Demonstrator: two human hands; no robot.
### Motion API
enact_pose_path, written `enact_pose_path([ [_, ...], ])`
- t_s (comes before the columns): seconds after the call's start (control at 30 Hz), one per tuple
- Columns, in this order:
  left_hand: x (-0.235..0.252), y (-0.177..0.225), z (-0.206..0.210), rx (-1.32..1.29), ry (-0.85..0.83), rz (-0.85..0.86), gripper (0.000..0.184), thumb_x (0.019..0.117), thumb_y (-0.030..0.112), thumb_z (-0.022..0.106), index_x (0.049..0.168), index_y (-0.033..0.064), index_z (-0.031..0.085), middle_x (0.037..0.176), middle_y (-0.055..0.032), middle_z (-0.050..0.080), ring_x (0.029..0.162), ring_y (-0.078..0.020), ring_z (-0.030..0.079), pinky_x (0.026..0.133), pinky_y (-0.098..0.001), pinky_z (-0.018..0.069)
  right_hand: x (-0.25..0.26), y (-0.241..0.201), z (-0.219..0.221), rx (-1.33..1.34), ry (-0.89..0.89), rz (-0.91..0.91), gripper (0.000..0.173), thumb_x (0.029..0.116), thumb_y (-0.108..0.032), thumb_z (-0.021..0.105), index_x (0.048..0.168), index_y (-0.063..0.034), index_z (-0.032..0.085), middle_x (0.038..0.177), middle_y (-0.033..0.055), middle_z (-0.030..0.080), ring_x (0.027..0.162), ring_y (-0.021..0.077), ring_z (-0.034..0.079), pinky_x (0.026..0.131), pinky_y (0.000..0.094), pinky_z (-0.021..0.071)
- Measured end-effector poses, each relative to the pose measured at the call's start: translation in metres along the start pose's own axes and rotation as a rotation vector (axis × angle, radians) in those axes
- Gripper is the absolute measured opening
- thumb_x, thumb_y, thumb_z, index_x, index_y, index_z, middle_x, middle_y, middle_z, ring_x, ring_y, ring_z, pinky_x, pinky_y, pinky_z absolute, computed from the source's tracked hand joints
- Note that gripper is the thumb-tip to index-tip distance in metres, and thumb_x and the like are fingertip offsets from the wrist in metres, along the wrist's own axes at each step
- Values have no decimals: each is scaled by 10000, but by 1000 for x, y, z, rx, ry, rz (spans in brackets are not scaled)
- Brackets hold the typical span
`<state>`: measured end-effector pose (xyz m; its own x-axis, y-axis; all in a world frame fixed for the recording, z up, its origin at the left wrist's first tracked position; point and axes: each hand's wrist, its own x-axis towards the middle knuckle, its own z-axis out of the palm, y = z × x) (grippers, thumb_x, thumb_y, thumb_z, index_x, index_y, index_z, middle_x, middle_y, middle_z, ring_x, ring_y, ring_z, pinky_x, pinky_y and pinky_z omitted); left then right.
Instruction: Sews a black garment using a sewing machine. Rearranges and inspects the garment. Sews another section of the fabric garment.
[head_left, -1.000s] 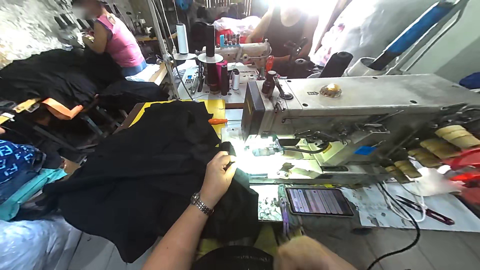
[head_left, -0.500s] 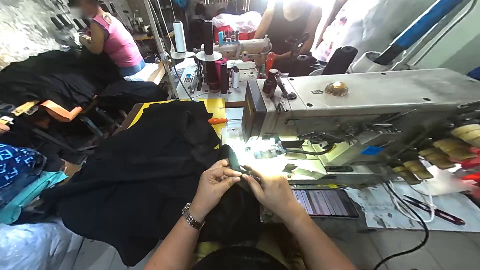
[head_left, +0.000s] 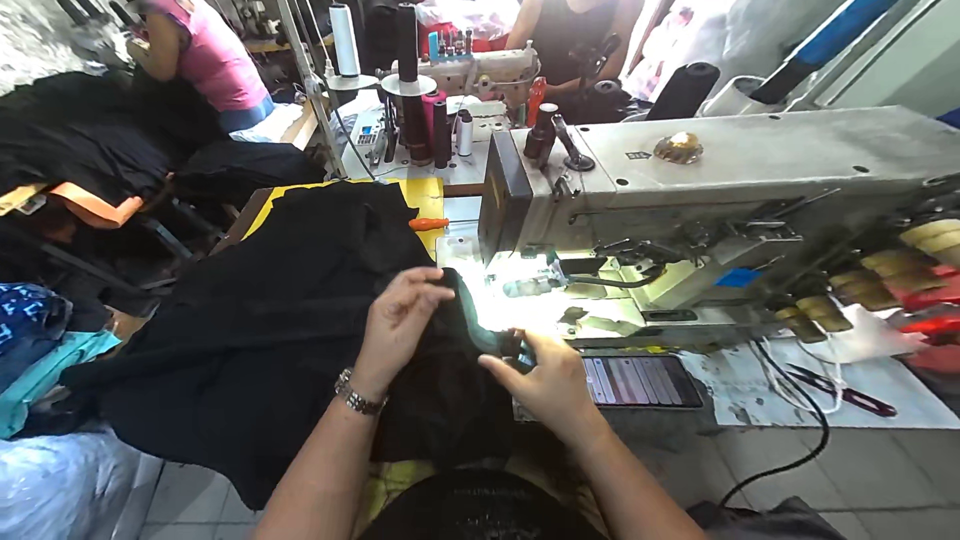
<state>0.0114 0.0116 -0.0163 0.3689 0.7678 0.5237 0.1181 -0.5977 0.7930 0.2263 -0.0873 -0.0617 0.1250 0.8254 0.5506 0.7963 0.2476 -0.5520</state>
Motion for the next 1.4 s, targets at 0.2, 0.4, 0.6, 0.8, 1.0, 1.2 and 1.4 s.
enact_pose_path([
  [0.2,46,-45,-13,401,-382,-39,223,957,112,661,1152,16,710,1457,-175,540,1355,-275,528,1112,-465,465,-11,4,0,478,-149,183,159,968,-141,645,1069,-49,727,1017,23,741,932,64,702,851,258,594],
  [0.4,65,5,-50,109,-428,-165,207,956,143,470,912,88,665,937,-8,721,831,-78,658,733,-308,544,0,20,-19,964,-275,401,152,1009,-141,622,1091,-31,688,921,25,732,804,84,693,757,270,595],
  [0.6,80,34,-86,210,-788,-155,57,922,150,620,896,101,636,715,10,601,645,-70,573,579,-259,474,3,25,-21,913,-289,319,119,1000,-163,629,992,-92,724,868,-36,723,790,36,678,755,237,584],
  [0.8,63,24,-93,775,-969,-232,278,892,281,806,1119,130,757,999,-77,747,960,-243,708,898,-523,558,5,26,-21,840,-219,346,117,992,-178,640,966,-97,720,841,-44,718,767,28,676,734,231,581],
  [1.0,61,7,-143,675,-924,-513,407,864,307,829,1195,87,741,1052,-128,743,1012,-273,702,942,-551,535,2,34,-13,727,-147,305,136,988,-210,629,952,-105,706,852,-43,707,799,24,668,755,228,572],
  [1.2,75,28,-175,320,-579,-307,93,886,180,756,910,92,738,787,21,706,718,-45,645,690,-270,548,0,35,-13,622,-143,284,149,981,-243,633,902,-135,699,794,-82,684,731,-22,634,691,177,538],
  [1.4,91,20,-180,386,-541,-212,93,950,164,680,984,85,717,870,12,705,793,-49,644,755,-289,544,-2,43,-13,616,-116,255,137,983,-226,622,915,-126,687,828,-87,672,770,-36,623,732,167,531],
])
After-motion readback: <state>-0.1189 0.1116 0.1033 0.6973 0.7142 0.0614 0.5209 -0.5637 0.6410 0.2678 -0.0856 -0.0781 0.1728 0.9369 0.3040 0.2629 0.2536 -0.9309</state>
